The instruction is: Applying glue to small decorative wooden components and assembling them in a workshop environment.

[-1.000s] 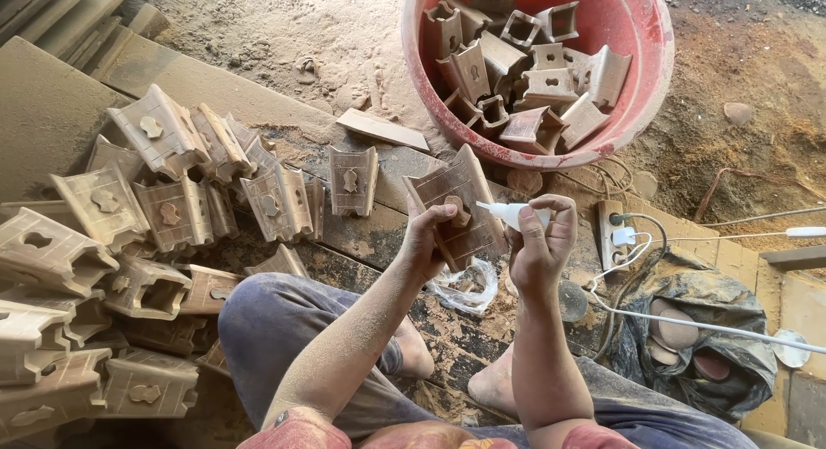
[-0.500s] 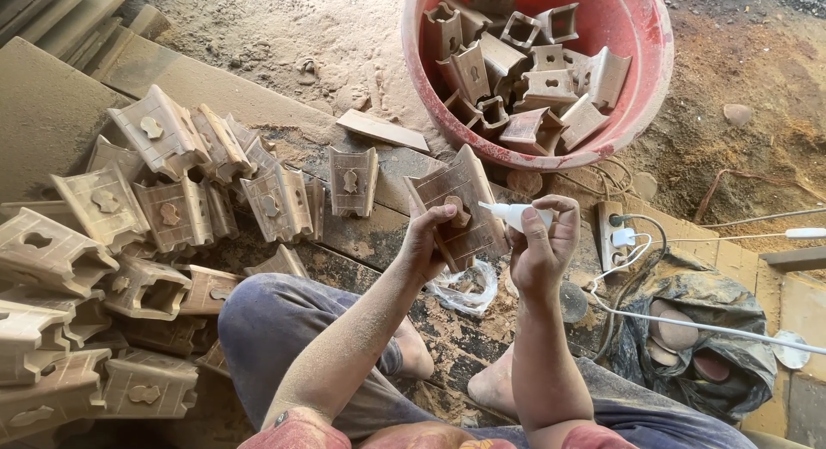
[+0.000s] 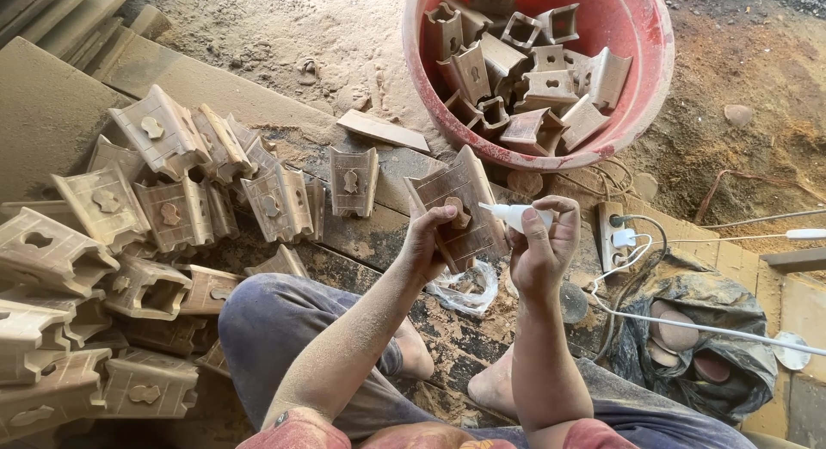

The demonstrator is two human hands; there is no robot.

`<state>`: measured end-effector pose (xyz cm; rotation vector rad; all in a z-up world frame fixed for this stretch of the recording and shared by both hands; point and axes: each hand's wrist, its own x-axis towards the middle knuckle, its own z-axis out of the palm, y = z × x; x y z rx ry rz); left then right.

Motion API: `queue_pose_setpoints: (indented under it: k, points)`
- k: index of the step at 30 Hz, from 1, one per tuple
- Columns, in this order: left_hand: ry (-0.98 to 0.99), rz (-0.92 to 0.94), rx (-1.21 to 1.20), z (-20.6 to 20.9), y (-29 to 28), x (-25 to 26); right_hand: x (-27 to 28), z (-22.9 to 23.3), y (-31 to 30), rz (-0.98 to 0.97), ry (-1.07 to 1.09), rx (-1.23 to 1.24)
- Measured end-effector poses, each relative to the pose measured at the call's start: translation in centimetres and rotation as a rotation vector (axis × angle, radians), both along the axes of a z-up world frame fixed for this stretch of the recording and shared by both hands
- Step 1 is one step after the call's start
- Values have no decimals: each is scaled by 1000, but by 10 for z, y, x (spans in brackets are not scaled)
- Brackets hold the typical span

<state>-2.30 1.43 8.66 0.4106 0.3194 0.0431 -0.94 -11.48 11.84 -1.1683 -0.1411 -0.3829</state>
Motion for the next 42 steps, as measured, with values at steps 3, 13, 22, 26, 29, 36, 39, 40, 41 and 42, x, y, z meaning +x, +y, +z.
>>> queue_pose_setpoints:
  k: [3,13,22,26,29,36,39,40,41,42]
  points:
    - [12,13,26,-5,-1,-5,-1,4,1,9,12,7]
    - [126,185,202,5,-10,0,13,-2,4,77,132,155]
    - [154,159,255,9,-1,4,31,-26,-2,88,207,217]
    - [140,175,217,-59,5,31,32,-26,-3,78,282,296]
    - [140,177,135,-27,2,21,29,-21,-1,78,304,314]
    - [133,214,200,53,13,1,33,-23,-2,126,373,442]
    - [94,409,295,90,50,-12,40,-31,-15,199,446,523]
    - [123,470,295,92,72,-21,46,-36,-22,256,483,510]
    - [0,509,263,94,94,-33,53,-41,-28,232,397,422]
    - [-122,537,236,96,114,-48,59,-46,-36,203,307,338]
